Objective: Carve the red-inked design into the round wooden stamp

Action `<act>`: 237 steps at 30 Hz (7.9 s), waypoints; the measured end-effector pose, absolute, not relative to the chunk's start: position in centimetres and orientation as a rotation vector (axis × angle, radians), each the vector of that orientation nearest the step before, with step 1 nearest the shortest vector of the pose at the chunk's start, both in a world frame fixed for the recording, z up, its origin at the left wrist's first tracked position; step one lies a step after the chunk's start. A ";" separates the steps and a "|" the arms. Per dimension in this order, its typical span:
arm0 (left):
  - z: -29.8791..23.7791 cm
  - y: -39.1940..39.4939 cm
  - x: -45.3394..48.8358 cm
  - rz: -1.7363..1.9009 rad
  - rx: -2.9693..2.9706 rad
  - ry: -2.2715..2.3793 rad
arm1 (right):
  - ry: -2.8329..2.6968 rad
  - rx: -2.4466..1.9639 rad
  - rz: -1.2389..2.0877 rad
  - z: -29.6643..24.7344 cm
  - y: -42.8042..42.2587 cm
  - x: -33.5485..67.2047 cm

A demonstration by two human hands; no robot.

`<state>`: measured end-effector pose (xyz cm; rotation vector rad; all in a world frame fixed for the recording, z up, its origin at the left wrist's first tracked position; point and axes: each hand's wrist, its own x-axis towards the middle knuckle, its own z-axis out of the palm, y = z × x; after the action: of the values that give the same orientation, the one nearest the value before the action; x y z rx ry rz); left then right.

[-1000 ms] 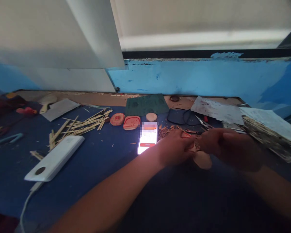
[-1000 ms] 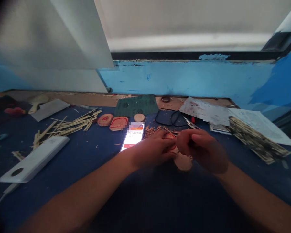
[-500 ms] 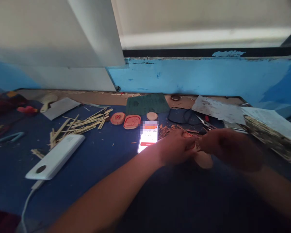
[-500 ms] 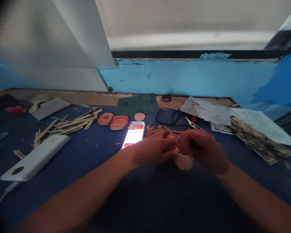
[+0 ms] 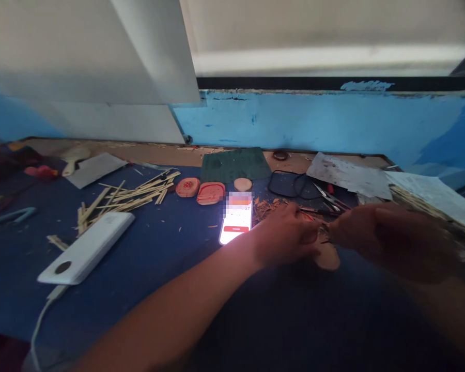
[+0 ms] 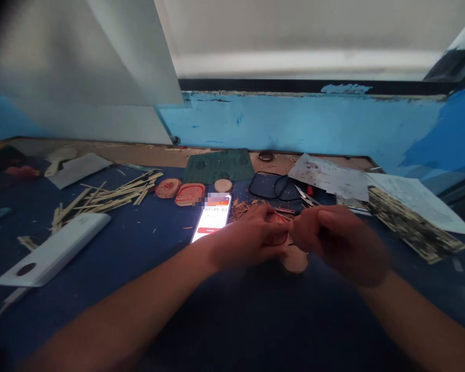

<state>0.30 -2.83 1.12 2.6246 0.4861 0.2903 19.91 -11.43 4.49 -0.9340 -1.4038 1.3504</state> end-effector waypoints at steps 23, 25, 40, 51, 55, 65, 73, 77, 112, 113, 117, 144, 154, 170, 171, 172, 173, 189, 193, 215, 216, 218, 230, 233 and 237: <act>0.6 -2.3 0.0 0.294 2.529 0.440 | -1.432 -0.906 1.436 4.5 -11.2 20.5; 0.6 -2.2 -0.1 0.304 2.526 0.392 | -1.422 -0.873 1.447 4.1 -11.2 20.1; 0.5 -2.2 0.1 0.281 2.518 0.373 | -1.518 -0.767 1.386 2.7 -11.6 18.8; 0.5 -1.3 -0.3 0.218 2.504 0.285 | -1.479 -0.886 1.364 1.6 -10.3 19.6; 0.5 -1.1 -0.3 0.191 2.475 0.348 | -1.482 -0.872 1.340 2.3 -11.0 19.4; 0.4 -0.7 0.1 0.156 2.473 0.363 | -1.491 -0.838 1.341 2.1 -10.4 18.9; 0.4 -0.7 0.0 0.237 2.492 0.329 | -1.566 -0.839 1.256 2.2 -10.8 18.8; 0.4 -0.6 0.1 0.187 2.509 0.330 | -1.520 -0.902 1.220 1.9 -10.8 19.0; 2.5 -1.9 -1.3 0.021 2.544 0.734 | -1.569 -0.868 1.337 1.0 -10.5 19.5; 2.4 -1.8 -1.2 0.051 2.518 0.650 | -1.561 -0.878 1.343 0.9 -10.4 19.6; 0.9 -1.0 -0.6 0.200 2.462 0.317 | -1.568 -0.881 1.333 0.8 -10.3 19.7; 0.4 0.0 0.5 0.186 2.509 0.166 | -1.488 -1.026 1.231 2.0 -10.8 19.1; 0.4 0.3 0.8 0.220 2.495 0.111 | -1.524 -0.922 1.232 1.7 -10.6 19.1; 0.2 0.3 0.9 0.279 2.526 0.067 | -1.513 -1.050 1.203 1.6 -10.5 19.2; 0.3 0.3 0.9 0.274 2.524 0.069 | -1.529 -1.040 1.202 1.6 -10.5 19.2; 0.3 0.3 0.9 0.267 2.520 0.076 | -1.542 -1.018 1.194 1.6 -10.5 19.1; 0.4 0.3 0.9 0.261 2.515 0.088 | -1.559 -1.003 1.183 1.6 -10.5 19.1; 0.4 0.3 0.8 0.248 2.516 0.141 | -1.657 -1.026 1.101 1.5 -10.3 18.9; 0.7 0.1 0.7 0.243 2.510 0.151 | -1.744 -1.025 1.042 1.9 -10.7 18.8; 0.4 0.5 0.8 0.251 2.511 0.085 | -1.594 -1.057 1.040 1.2 -10.7 18.7; 0.4 0.4 0.8 0.253 2.520 0.083 | -1.610 -1.051 1.036 1.2 -10.7 18.7; 0.4 0.4 0.8 0.262 2.525 0.112 | -1.643 -1.037 1.039 1.1 -10.8 18.7; 0.5 0.4 0.8 0.246 2.508 0.124 | -1.709 -1.096 0.944 1.9 -10.9 18.4; 0.4 0.5 0.8 0.261 2.522 0.126 | -1.689 -1.088 0.973 1.7 -10.8 18.4; 0.1 0.6 0.9 0.266 2.527 0.100 | -1.587 -1.086 1.043 1.4 -10.7 18.5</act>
<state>0.88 0.61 0.07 2.5271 0.1002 0.2662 18.48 -10.72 1.38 -1.0857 -1.5871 1.0425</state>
